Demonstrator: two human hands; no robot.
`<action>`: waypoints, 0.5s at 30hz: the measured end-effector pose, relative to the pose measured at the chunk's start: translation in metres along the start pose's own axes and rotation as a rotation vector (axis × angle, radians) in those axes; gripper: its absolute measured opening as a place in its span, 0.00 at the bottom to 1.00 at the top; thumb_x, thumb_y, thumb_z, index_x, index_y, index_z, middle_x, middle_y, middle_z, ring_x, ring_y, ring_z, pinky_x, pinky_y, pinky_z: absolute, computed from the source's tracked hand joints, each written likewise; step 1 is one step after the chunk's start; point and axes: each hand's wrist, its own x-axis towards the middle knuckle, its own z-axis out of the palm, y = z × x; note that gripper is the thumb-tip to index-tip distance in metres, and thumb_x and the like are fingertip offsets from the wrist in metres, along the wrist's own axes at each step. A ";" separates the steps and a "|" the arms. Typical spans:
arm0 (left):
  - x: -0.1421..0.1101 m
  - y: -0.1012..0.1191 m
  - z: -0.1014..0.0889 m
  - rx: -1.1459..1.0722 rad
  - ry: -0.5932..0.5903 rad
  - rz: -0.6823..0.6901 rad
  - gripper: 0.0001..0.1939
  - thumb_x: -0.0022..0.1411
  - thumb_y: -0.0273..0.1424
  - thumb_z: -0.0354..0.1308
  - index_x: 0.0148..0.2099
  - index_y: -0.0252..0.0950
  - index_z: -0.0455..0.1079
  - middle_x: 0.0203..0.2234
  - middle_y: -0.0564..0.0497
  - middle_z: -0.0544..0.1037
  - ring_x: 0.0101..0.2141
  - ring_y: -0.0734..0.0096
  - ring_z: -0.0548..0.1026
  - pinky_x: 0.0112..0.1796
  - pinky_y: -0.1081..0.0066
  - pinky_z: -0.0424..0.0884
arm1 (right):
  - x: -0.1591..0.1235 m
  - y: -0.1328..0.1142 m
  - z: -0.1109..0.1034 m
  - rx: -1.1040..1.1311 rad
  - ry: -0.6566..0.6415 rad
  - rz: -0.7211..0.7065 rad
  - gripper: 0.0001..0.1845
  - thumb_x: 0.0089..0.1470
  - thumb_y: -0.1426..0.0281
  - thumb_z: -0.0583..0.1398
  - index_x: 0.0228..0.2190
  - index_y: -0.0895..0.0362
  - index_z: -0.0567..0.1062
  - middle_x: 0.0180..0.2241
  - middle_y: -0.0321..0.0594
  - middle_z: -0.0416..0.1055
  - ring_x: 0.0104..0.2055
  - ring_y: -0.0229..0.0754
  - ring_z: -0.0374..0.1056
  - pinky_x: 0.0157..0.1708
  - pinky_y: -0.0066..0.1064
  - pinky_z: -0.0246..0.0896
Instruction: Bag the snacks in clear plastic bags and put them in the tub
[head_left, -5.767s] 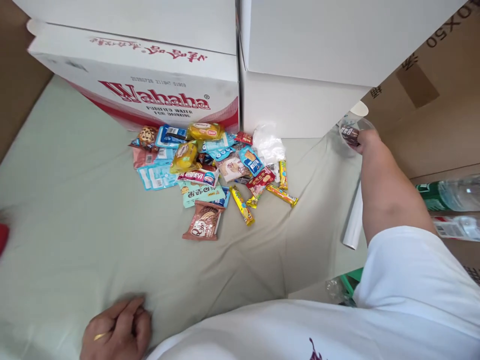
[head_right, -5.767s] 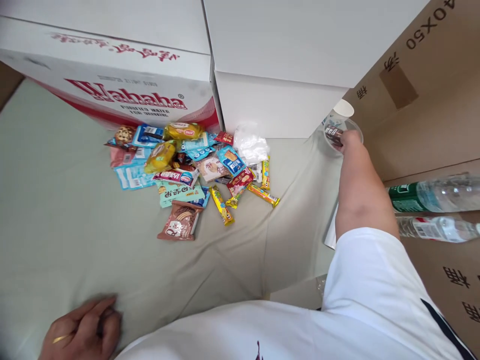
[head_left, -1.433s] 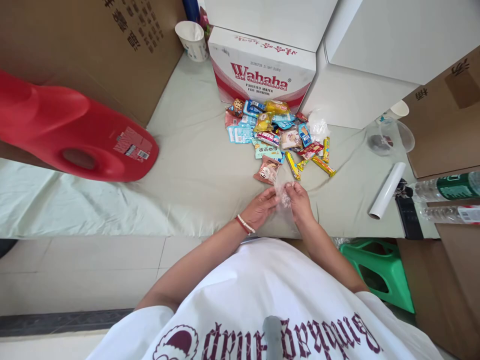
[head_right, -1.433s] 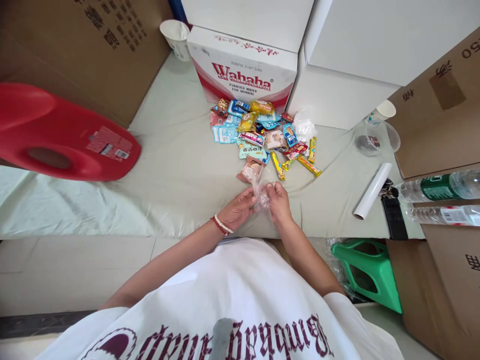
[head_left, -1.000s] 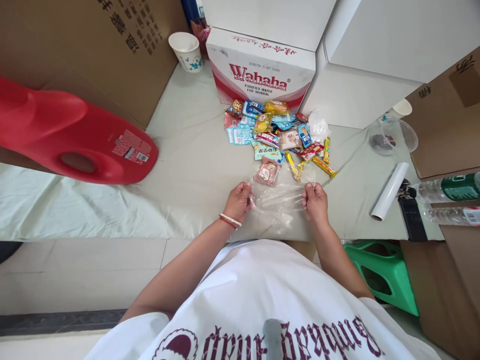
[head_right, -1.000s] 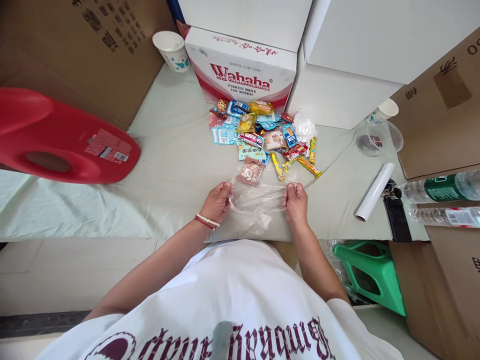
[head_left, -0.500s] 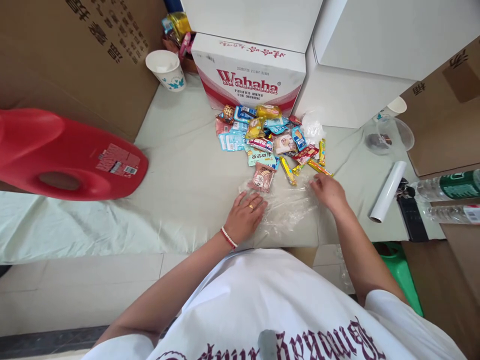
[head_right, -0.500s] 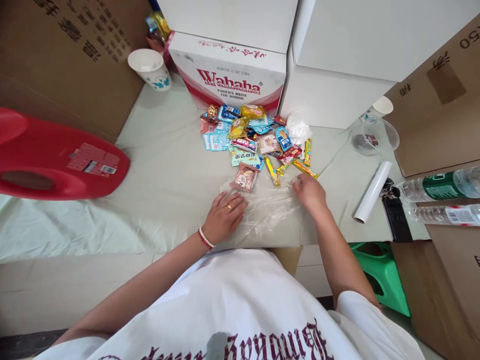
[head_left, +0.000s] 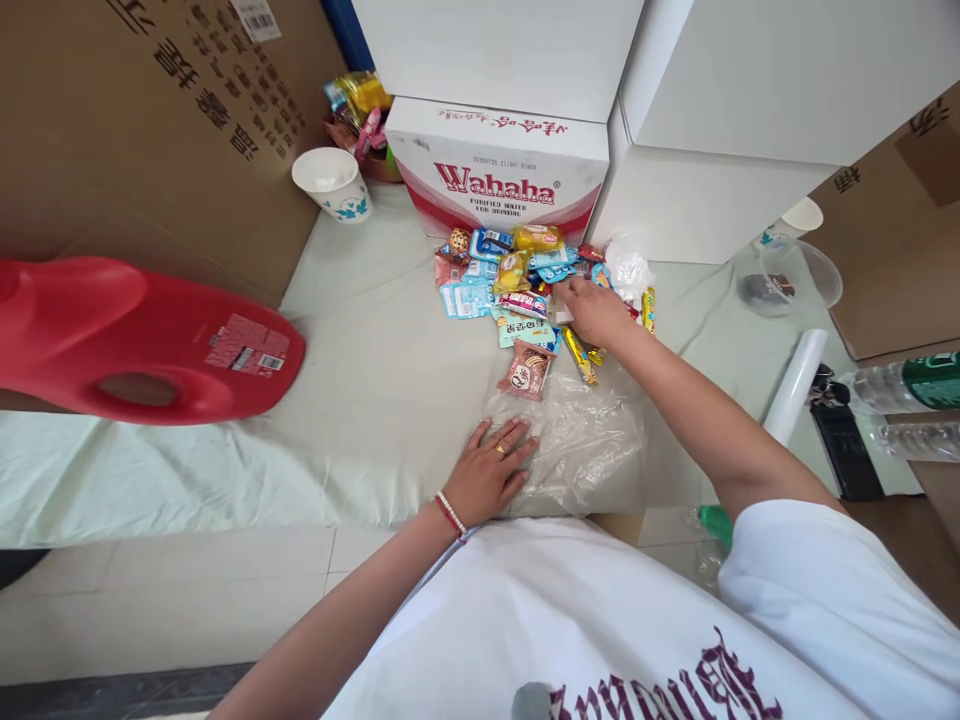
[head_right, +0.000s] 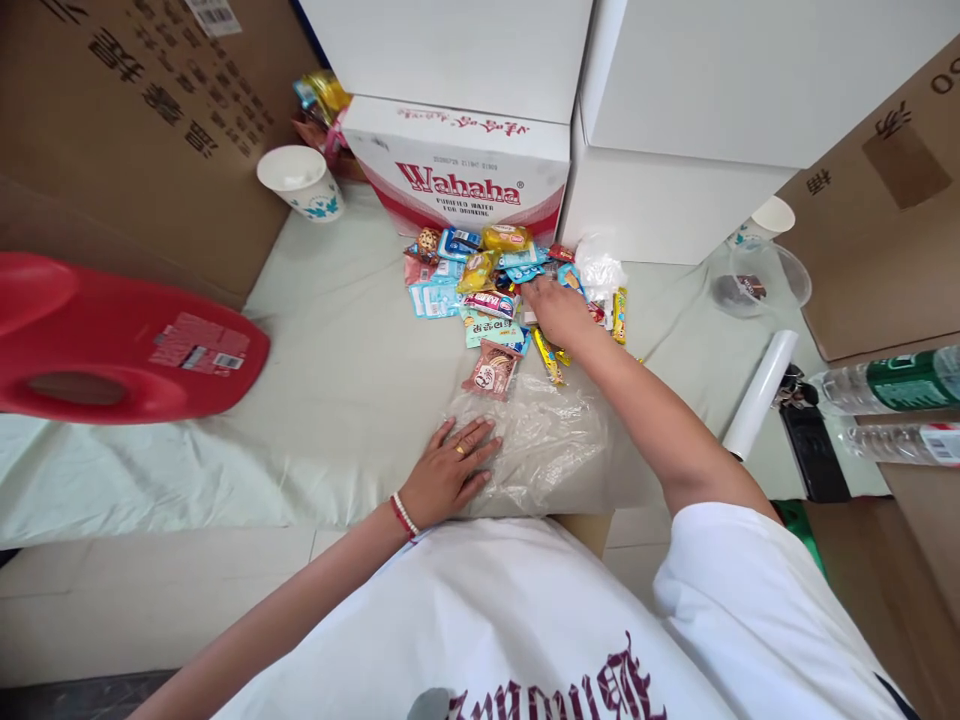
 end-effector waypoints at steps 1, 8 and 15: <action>-0.002 0.000 0.001 -0.002 0.001 0.000 0.25 0.72 0.37 0.49 0.69 0.42 0.61 0.70 0.45 0.59 0.70 0.57 0.56 0.69 0.45 0.44 | -0.003 0.004 -0.003 0.020 -0.012 0.053 0.32 0.61 0.68 0.58 0.64 0.59 0.63 0.56 0.58 0.67 0.53 0.59 0.67 0.47 0.43 0.65; -0.013 -0.001 0.002 -0.051 -0.023 0.070 0.25 0.71 0.34 0.50 0.67 0.43 0.64 0.70 0.46 0.61 0.69 0.58 0.58 0.69 0.44 0.43 | -0.037 0.004 -0.027 0.054 -0.111 0.164 0.36 0.55 0.65 0.64 0.64 0.56 0.64 0.59 0.56 0.65 0.49 0.58 0.71 0.43 0.41 0.67; -0.019 0.001 -0.001 -0.050 -0.035 0.074 0.31 0.68 0.34 0.52 0.71 0.39 0.57 0.72 0.43 0.56 0.70 0.56 0.55 0.69 0.44 0.44 | -0.037 -0.074 -0.024 0.080 -0.203 -0.442 0.27 0.65 0.74 0.52 0.63 0.51 0.65 0.61 0.49 0.66 0.57 0.51 0.68 0.47 0.36 0.63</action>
